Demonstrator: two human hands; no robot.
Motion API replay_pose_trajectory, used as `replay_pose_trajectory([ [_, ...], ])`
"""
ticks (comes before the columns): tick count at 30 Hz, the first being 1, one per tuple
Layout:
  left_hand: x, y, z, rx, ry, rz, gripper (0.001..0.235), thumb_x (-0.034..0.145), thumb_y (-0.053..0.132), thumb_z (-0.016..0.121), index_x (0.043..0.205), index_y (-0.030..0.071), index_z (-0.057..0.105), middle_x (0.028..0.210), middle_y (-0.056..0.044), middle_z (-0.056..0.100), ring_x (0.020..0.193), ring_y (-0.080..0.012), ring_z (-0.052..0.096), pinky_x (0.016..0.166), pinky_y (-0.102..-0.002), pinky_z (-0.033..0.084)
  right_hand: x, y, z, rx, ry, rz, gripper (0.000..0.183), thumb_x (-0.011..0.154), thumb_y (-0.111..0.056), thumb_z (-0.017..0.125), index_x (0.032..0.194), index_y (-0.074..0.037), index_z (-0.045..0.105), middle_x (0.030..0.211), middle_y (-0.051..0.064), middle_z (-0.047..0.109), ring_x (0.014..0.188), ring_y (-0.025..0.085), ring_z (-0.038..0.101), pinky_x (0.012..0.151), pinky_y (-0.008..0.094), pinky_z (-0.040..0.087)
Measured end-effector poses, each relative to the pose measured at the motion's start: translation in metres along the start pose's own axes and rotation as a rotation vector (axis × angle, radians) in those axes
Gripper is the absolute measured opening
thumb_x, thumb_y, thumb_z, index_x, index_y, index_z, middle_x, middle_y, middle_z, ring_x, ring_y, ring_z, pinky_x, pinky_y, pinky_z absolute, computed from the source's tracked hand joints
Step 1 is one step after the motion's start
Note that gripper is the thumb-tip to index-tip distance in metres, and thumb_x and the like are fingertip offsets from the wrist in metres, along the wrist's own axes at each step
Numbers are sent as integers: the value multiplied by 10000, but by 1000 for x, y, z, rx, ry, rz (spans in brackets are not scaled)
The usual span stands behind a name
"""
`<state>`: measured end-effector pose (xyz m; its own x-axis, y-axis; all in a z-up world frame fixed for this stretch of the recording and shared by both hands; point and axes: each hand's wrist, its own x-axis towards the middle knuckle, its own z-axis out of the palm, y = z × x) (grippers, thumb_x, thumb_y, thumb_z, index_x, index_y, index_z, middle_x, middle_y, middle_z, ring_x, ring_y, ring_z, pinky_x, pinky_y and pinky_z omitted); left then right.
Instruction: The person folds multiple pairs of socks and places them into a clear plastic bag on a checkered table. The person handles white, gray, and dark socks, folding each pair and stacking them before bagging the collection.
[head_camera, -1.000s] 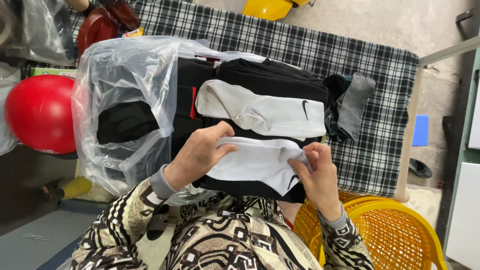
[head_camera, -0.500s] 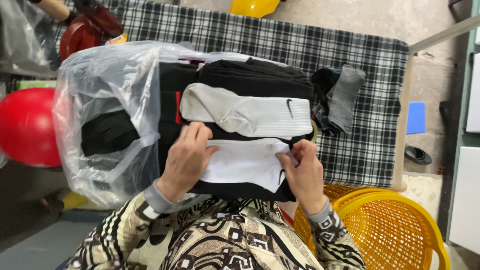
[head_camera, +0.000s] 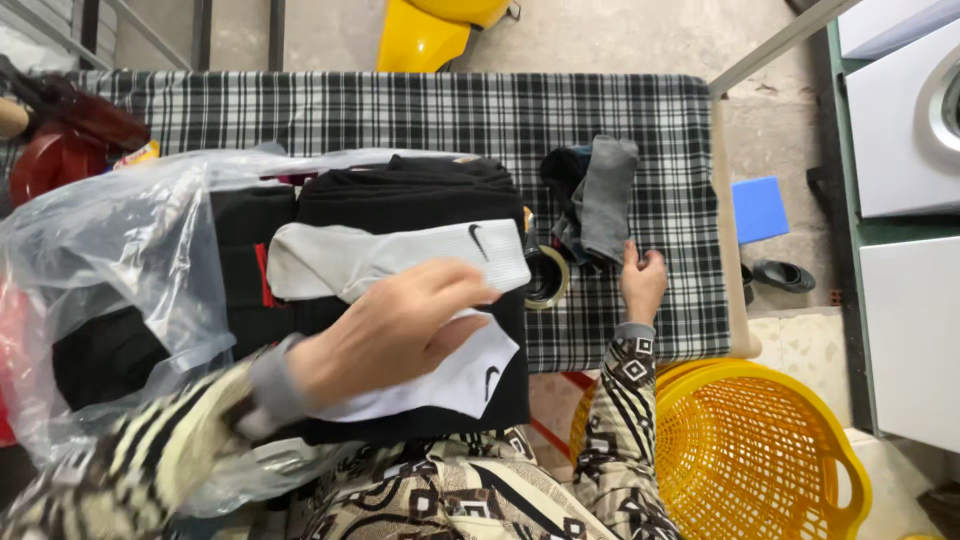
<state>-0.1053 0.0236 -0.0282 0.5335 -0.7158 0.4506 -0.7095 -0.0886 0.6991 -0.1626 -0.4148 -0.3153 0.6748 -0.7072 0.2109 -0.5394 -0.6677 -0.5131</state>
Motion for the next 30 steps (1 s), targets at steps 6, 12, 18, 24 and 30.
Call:
replay_pose_trajectory([
  [6, 135, -89, 76, -189, 21, -156, 154, 886, 81, 716, 1018, 3, 703, 928, -138, 721, 815, -264, 732, 728, -368, 581, -3, 17, 34, 52, -33, 77, 455, 810, -376, 854, 1003, 0, 686, 981, 163, 675, 929, 351, 660, 819, 474, 523],
  [12, 167, -139, 134, -147, -11, -257, 142, 877, 92, 725, 985, 4, 703, 924, -134, 744, 818, -262, 739, 722, -355, 588, -8, -15, 32, 17, 34, 31, 268, 840, -214, 811, 926, -29, 637, 931, 151, 700, 890, 345, 684, 773, 479, 523],
  [18, 161, -147, 148, -163, -117, -324, 140, 891, 108, 717, 991, 9, 718, 937, -133, 762, 844, -262, 747, 751, -357, 582, 46, -19, 33, 1011, -113, 463, 193, 929, -109, 717, 1034, -28, 578, 930, 123, 669, 703, 210, 673, 569, 344, 590],
  [24, 159, -143, 134, -208, -182, -454, 150, 901, 135, 700, 997, 20, 715, 951, -111, 765, 826, -235, 767, 746, -343, 605, 45, 7, 36, 581, -225, 326, 370, 845, -188, 818, 1068, 39, 629, 975, 186, 693, 789, 319, 687, 646, 405, 565],
  [30, 157, -145, 125, -144, -134, -345, 151, 891, 130, 719, 993, 20, 734, 949, -122, 768, 882, -236, 754, 800, -346, 595, 29, 11, 49, 211, -205, 266, 587, 784, -325, 906, 1131, 98, 692, 1072, 244, 719, 974, 305, 700, 854, 388, 547],
])
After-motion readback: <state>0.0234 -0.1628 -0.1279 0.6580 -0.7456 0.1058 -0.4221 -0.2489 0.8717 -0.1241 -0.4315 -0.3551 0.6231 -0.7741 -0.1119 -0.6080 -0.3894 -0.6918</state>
